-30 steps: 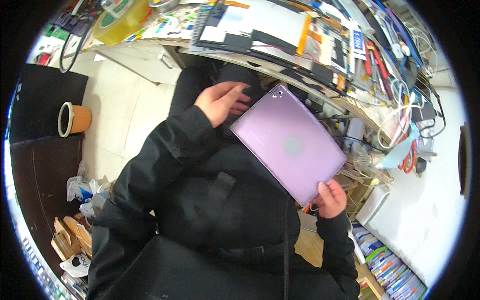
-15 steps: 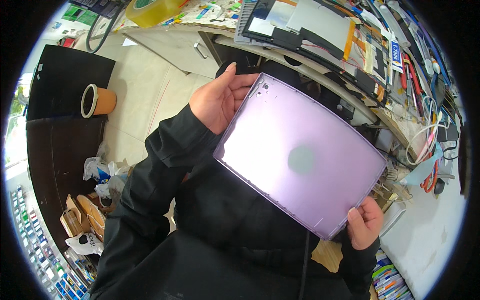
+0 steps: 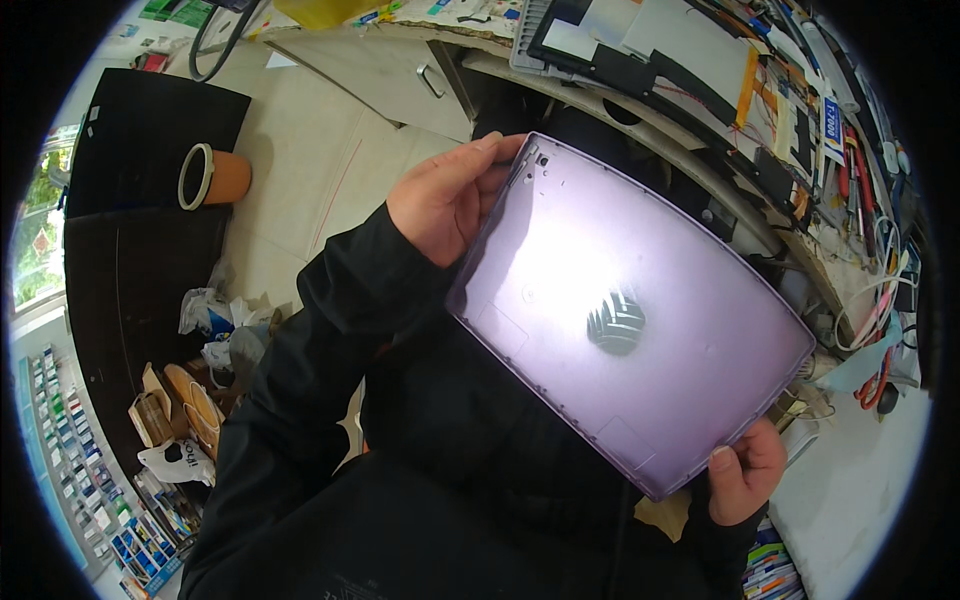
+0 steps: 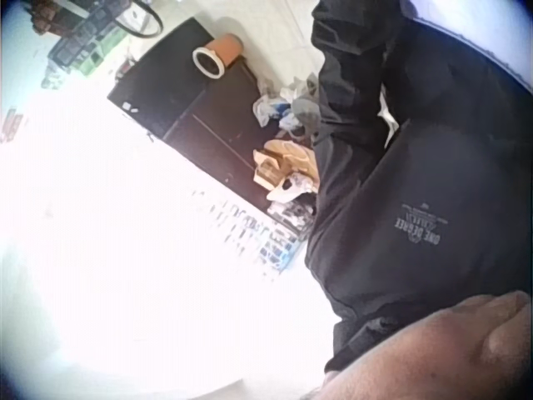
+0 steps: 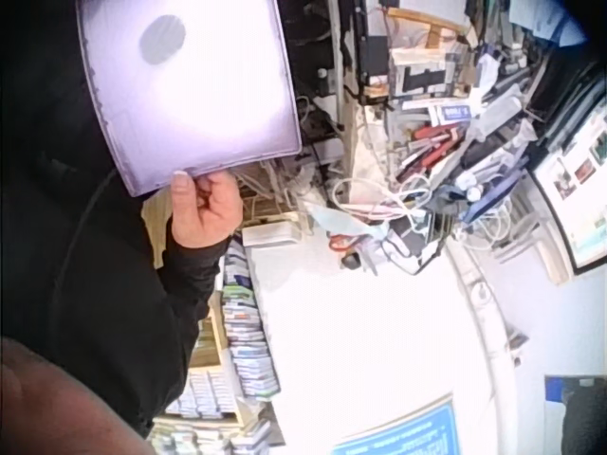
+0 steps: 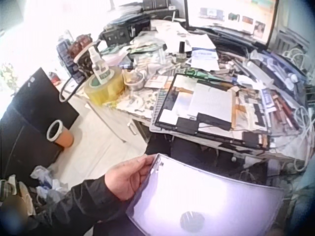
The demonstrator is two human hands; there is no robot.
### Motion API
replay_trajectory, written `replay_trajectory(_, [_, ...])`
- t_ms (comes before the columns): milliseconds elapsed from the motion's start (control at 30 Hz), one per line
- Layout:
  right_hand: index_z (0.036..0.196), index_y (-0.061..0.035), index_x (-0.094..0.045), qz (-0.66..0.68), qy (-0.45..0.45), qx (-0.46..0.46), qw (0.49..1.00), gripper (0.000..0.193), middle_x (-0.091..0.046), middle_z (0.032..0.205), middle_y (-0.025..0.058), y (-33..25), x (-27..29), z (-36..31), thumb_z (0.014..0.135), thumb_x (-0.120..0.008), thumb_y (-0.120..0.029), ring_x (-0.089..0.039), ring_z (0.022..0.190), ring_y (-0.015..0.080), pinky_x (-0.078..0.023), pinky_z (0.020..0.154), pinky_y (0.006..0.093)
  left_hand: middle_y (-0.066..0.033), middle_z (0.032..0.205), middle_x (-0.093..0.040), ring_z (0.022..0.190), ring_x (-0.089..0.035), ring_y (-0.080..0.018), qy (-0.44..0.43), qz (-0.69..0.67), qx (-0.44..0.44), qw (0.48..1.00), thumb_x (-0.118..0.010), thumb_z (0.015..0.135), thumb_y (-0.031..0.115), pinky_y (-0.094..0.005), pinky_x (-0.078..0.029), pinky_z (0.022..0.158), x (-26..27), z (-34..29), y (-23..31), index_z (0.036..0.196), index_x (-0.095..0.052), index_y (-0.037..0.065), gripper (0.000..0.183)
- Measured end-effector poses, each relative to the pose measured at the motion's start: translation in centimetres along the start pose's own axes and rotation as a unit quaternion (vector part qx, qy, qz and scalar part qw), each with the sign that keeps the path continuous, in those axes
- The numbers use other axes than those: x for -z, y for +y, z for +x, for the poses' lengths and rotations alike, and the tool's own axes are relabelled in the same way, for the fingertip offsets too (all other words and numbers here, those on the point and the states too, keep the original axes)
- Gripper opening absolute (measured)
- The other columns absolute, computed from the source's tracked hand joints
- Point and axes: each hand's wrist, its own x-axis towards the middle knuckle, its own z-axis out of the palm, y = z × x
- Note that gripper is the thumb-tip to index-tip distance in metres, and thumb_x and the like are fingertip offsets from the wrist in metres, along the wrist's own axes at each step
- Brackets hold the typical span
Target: The person repairs a tablet by connecting ribbon cables to the motherboard, applying adhesive tape, and soldering wires. They then attach the back cover and secure it with screws.
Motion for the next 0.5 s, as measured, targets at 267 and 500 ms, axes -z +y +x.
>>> replay_trajectory(267, [0.114, 0.0051, -0.062, -0.006, -0.017, -0.016, 1.0, 0.03, -0.073, 0.097, 0.0116, -0.4, -0.2, 0.3, 0.092, -0.076, -0.011, -0.067, 0.085, 0.0119, -0.051, 0.078, 0.0255, -0.012, 0.111, -0.075, 0.1, -0.069, -0.0117, 0.089, 0.174, -0.095, 0.976, -0.066, 0.103, 0.017, -0.0244, -0.054, 0.091, -0.3, 0.2, -0.9, 0.133, -0.062, -0.005, 0.038])
replay_trajectory(500, [0.115, 0.0052, -0.062, 0.003, -0.024, -0.019, 1.0, 0.03, -0.074, 0.097, 0.0117, 0.0, -0.2, 0.9, 0.093, -0.075, -0.011, -0.067, 0.084, 0.0117, -0.05, 0.077, 0.0248, -0.02, 0.102, -0.074, 0.088, -0.073, -0.0236, 0.127, 0.48, -0.224, 0.839, -0.06, 0.102, 0.012, -0.0304, -0.055, 0.08, -0.6, 0.0, -2.1, 0.139, -0.058, -0.003, 0.04])
